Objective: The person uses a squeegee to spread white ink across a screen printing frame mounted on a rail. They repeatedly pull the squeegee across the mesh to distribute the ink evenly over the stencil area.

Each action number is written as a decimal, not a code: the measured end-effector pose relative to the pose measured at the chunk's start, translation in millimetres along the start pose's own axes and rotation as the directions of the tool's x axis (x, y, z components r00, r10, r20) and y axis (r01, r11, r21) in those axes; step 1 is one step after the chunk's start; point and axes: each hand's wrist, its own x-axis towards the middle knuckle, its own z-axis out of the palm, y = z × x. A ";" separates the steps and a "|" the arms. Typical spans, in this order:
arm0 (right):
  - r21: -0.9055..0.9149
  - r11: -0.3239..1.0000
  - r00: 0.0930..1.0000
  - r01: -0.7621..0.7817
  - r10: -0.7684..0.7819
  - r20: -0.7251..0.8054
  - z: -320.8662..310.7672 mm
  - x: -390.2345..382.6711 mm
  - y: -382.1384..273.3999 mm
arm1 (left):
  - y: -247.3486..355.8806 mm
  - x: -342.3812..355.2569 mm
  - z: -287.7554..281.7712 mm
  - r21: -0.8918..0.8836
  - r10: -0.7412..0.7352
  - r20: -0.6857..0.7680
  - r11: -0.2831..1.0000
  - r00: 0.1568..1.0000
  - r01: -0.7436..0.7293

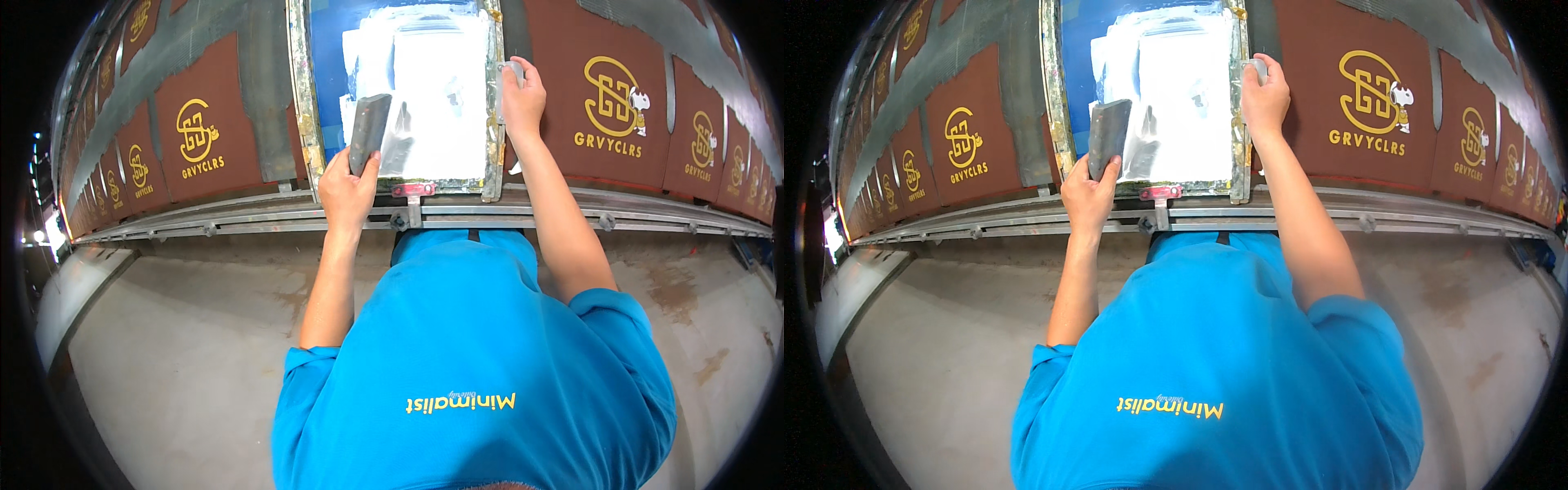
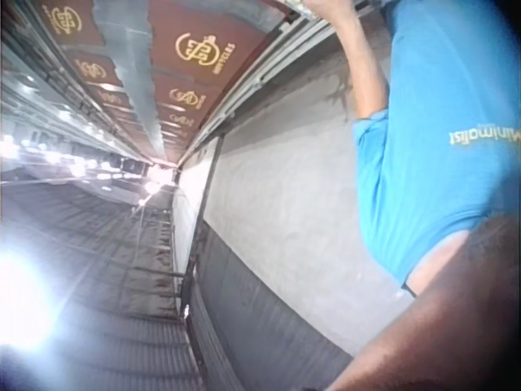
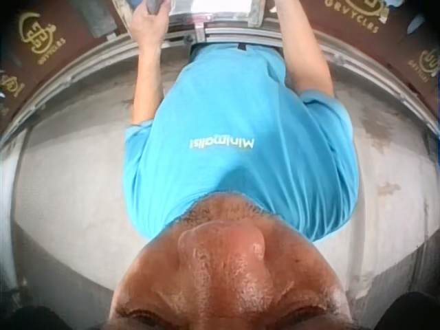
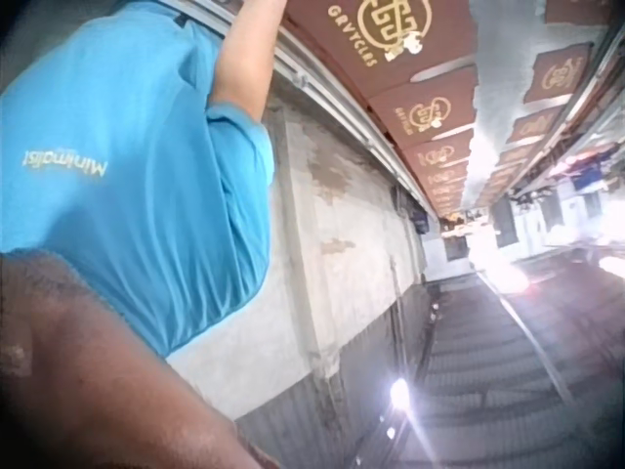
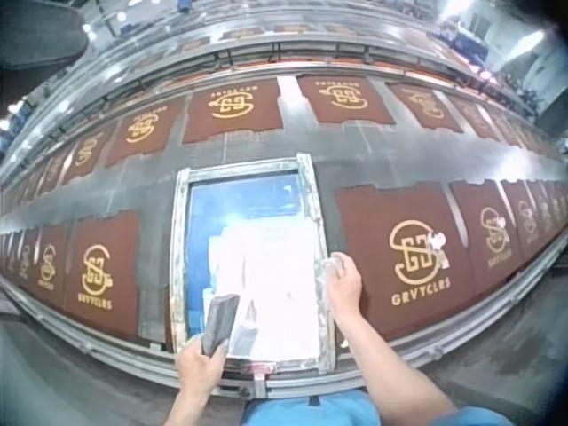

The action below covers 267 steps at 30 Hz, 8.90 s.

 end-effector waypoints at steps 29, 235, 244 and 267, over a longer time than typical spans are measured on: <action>-0.067 0.996 0.989 -0.055 0.063 0.133 -8.7 5.2 -4.3 | 26.6 47.9 61.6 0.180 0.716 0.292 0.610 0.634 -0.772; -0.081 0.994 0.997 -0.073 0.075 0.021 474.5 -275.3 -211.3 | -302.8 316.5 -352.4 0.212 0.556 0.427 0.704 0.713 -0.677; -0.022 0.998 0.996 -0.064 0.065 0.054 484.8 -292.2 -271.4 | -386.9 166.5 -405.9 0.114 0.653 0.334 0.688 0.679 -0.717; -0.139 0.985 0.988 -0.103 0.117 0.101 896.4 -520.7 -353.2 | -647.6 384.3 -759.5 0.144 0.305 0.710 0.820 0.635 -0.554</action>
